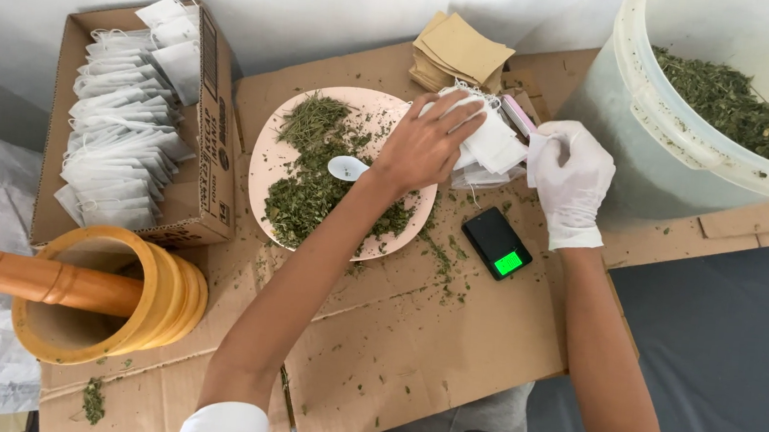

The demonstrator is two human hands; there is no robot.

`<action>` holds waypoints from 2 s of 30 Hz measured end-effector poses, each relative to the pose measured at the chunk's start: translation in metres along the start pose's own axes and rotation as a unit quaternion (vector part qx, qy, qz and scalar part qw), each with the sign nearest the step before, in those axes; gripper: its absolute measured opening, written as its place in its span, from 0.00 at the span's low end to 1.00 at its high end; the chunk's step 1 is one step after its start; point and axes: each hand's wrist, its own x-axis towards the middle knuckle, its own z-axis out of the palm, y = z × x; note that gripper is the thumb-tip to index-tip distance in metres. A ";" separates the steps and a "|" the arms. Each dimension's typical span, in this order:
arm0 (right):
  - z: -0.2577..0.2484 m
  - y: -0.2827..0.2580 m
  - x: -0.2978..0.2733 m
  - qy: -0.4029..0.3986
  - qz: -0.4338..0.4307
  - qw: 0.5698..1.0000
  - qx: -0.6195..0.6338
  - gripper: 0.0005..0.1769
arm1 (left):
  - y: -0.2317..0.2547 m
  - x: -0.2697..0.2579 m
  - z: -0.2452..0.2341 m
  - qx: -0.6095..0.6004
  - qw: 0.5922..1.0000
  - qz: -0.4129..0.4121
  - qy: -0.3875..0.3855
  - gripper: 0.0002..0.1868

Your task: Filling small paper bags with dried tea leaves using a spoon and weighing them on a digital scale for production.

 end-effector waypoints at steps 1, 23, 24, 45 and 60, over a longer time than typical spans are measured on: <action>0.001 0.004 0.001 0.000 0.001 1.000 0.001 0.12 | -0.001 -0.002 0.002 0.000 1.000 0.000 -0.001 0.27; 0.000 -0.039 0.007 -0.071 0.091 0.971 0.211 0.13 | 0.020 -0.004 -0.014 -0.153 0.983 -0.093 0.042 0.23; 0.002 -0.044 0.005 -0.070 0.139 0.955 0.253 0.12 | 0.021 -0.009 -0.020 -0.205 0.967 -0.137 0.070 0.24; 0.084 -0.191 -0.037 -0.115 -0.161 0.949 0.245 0.23 | 0.006 -0.155 -0.146 -0.487 0.769 -0.383 0.159 0.09; 0.093 -0.182 -0.057 -0.210 -0.028 0.928 0.307 0.02 | 0.020 -0.148 -0.172 -0.481 0.805 -0.316 0.146 0.14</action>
